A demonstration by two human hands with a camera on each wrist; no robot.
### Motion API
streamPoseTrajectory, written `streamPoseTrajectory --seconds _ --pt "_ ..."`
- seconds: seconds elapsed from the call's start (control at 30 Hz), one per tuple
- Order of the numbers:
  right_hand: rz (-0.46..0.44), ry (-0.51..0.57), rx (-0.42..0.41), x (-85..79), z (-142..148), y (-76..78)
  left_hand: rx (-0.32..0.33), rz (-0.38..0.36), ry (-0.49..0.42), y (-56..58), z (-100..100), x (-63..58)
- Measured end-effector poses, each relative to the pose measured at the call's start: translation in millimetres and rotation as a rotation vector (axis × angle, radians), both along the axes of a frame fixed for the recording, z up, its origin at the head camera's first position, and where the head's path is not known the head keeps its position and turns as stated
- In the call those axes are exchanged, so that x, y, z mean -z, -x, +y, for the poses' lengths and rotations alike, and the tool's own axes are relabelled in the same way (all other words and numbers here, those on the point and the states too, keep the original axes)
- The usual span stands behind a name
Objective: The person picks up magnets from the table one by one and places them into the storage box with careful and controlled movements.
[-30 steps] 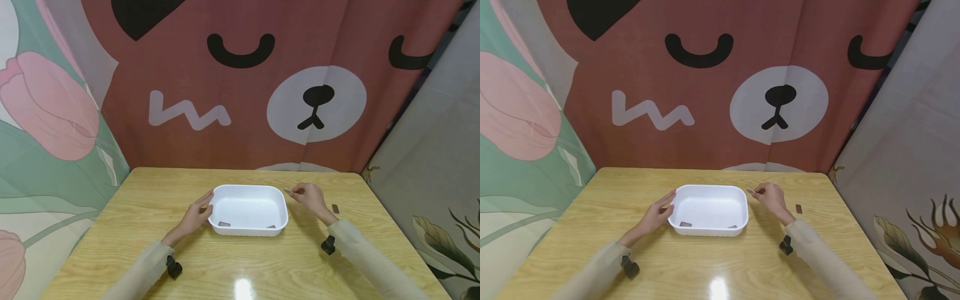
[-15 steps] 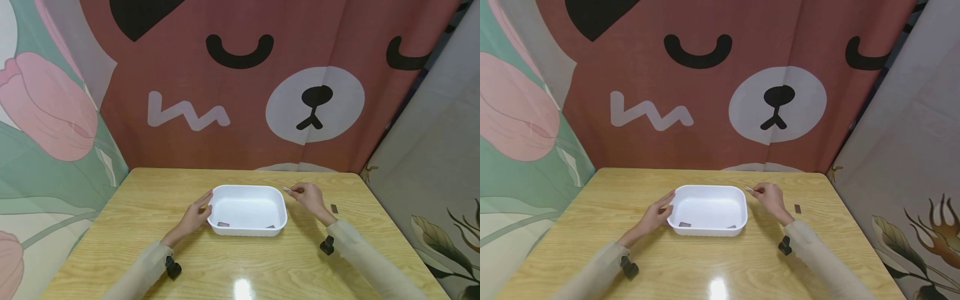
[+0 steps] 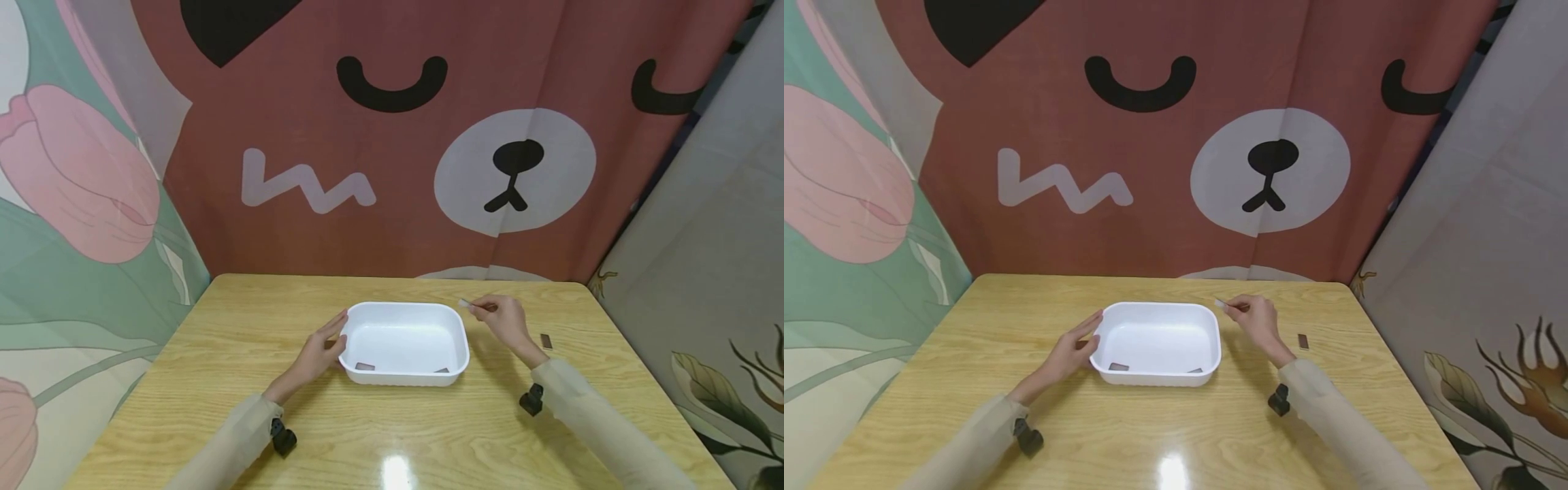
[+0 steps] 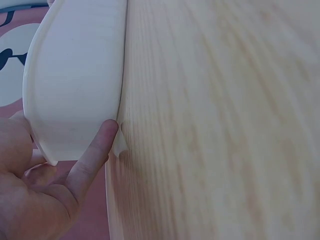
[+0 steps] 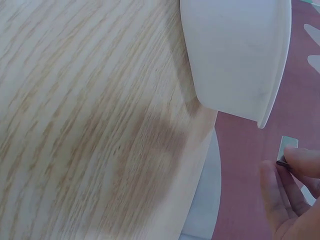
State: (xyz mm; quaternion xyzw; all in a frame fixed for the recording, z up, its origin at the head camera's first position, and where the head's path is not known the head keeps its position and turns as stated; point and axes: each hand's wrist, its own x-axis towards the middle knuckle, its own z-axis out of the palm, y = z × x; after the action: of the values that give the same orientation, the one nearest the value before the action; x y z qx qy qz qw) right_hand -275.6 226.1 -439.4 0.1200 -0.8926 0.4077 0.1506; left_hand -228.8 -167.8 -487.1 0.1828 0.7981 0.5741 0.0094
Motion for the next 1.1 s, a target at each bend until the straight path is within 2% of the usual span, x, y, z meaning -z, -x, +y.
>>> streamPoseTrajectory --seconds 0.3,0.73,0.87,0.97,1.1 --pt "-0.038 0.110 -0.008 -5.1 -6 -1.7 0.005 0.011 -0.004 0.2 0 1.6" --pt "-0.009 0.087 -0.005 -6.1 -10 -1.6 0.012 0.001 -0.013 -0.1 -1 0.9" --pt "0.010 0.092 -0.022 -6.4 -14 -1.2 0.036 0.004 -0.020 -10.8 3 -16.9" --pt "0.012 0.076 -0.018 -6.8 -17 -1.0 0.039 0.011 -0.022 -13.5 4 -21.7" --pt "0.000 0.062 -0.008 -7.6 -21 -1.8 0.024 0.015 -0.020 -3.3 2 -5.0"
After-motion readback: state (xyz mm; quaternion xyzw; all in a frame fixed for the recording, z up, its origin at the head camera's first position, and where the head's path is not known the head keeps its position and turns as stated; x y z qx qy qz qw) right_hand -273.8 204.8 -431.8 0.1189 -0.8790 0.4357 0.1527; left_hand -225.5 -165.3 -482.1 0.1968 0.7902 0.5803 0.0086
